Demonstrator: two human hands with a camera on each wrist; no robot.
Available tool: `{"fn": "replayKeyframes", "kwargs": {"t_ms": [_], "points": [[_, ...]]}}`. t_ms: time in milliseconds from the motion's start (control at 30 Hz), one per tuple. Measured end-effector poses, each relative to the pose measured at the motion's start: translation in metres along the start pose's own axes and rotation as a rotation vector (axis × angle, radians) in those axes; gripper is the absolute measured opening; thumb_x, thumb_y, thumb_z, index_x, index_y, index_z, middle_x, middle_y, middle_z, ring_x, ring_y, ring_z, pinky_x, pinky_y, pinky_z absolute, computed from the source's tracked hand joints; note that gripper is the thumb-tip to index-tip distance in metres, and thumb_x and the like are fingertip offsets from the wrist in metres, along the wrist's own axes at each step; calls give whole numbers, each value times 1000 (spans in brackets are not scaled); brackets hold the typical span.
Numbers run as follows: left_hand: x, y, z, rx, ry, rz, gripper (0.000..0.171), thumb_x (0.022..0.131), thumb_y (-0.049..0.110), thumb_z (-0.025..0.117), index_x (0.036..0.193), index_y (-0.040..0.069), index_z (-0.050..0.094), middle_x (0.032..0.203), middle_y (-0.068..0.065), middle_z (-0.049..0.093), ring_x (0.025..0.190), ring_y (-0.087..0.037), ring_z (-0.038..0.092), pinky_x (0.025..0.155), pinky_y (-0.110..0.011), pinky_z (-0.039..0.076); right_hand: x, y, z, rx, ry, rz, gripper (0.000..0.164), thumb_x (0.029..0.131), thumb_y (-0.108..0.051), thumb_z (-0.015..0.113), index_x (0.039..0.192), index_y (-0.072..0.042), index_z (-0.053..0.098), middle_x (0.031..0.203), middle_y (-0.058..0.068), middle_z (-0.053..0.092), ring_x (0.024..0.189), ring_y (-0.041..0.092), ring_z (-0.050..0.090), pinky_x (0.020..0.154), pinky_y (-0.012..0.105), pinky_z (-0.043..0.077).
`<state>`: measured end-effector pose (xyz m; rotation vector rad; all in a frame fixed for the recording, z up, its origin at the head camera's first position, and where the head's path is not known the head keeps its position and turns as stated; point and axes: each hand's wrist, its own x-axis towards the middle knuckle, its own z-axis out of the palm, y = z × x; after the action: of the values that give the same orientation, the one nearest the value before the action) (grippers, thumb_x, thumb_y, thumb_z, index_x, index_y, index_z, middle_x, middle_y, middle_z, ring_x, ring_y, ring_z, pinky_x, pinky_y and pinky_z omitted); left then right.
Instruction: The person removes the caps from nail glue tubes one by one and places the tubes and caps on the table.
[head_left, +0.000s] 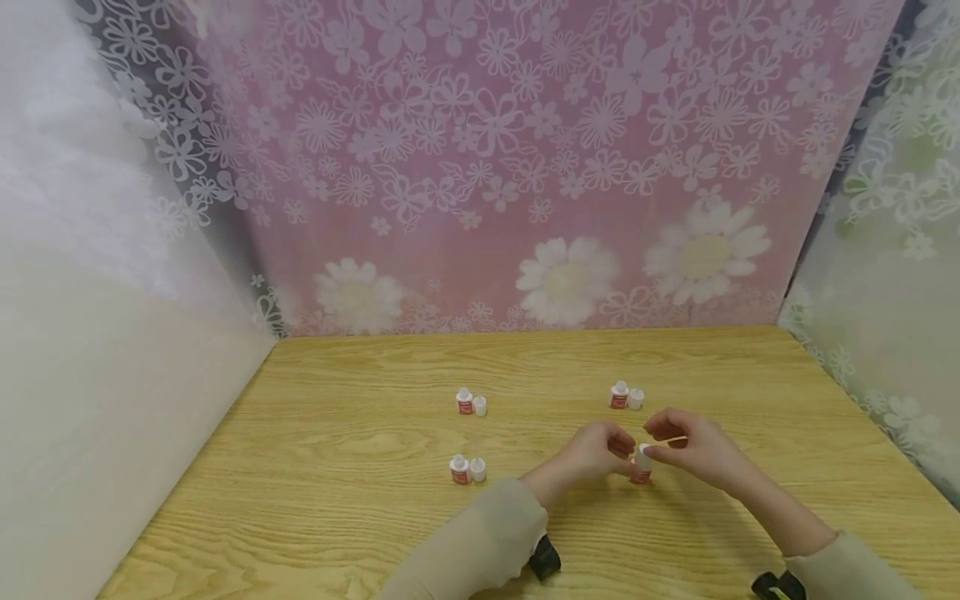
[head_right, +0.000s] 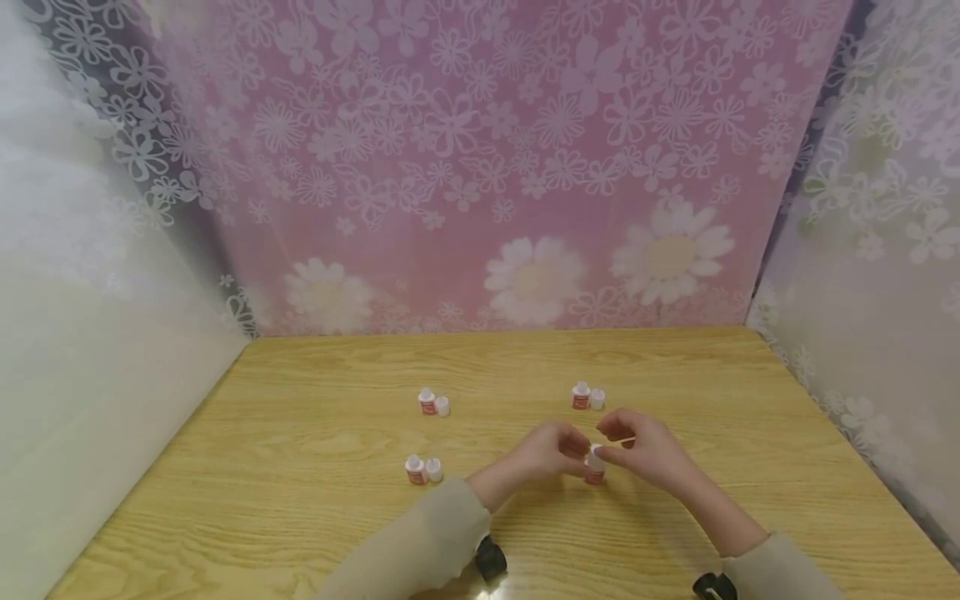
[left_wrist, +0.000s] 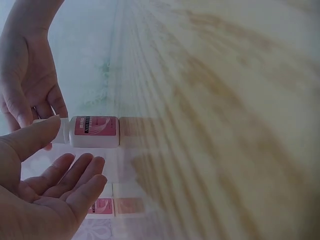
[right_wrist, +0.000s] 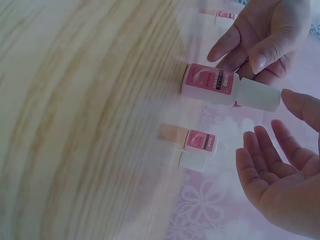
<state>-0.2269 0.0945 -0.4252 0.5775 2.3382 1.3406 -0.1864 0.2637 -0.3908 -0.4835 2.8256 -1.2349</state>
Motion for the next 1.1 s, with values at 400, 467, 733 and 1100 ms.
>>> {"fn": "replayKeyframes", "kwargs": {"t_ms": [400,467,733,1100], "points": [[5,3,7,11,-30,11,22,68,9,76,88,7,66,75,8,61,68,0,53,63,-17,42,-1,4,1,38,-41,-38,30,79,-18,67,98,2,56,94,8,59,87,26,56,71,33,47],[5,3,9,21,-28,20,20,68,8,76,86,6,66,73,8,61,66,0,52,62,-17,41,-1,4,2,46,-45,-43,28,79,-18,68,97,1,57,92,7,60,85,24,57,70,31,47],[0,6,11,56,0,4,17,68,6,76,81,7,65,67,9,56,61,-1,48,58,-16,40,-1,6,5,70,-70,-39,25,78,-19,68,94,-1,58,87,5,60,80,16,57,66,28,46],[3,0,15,19,35,-22,11,69,7,75,76,8,67,65,9,57,60,-1,49,54,-18,40,-1,8,9,96,-74,18,26,79,-22,67,93,-3,59,88,5,60,80,18,57,64,27,46]]}}
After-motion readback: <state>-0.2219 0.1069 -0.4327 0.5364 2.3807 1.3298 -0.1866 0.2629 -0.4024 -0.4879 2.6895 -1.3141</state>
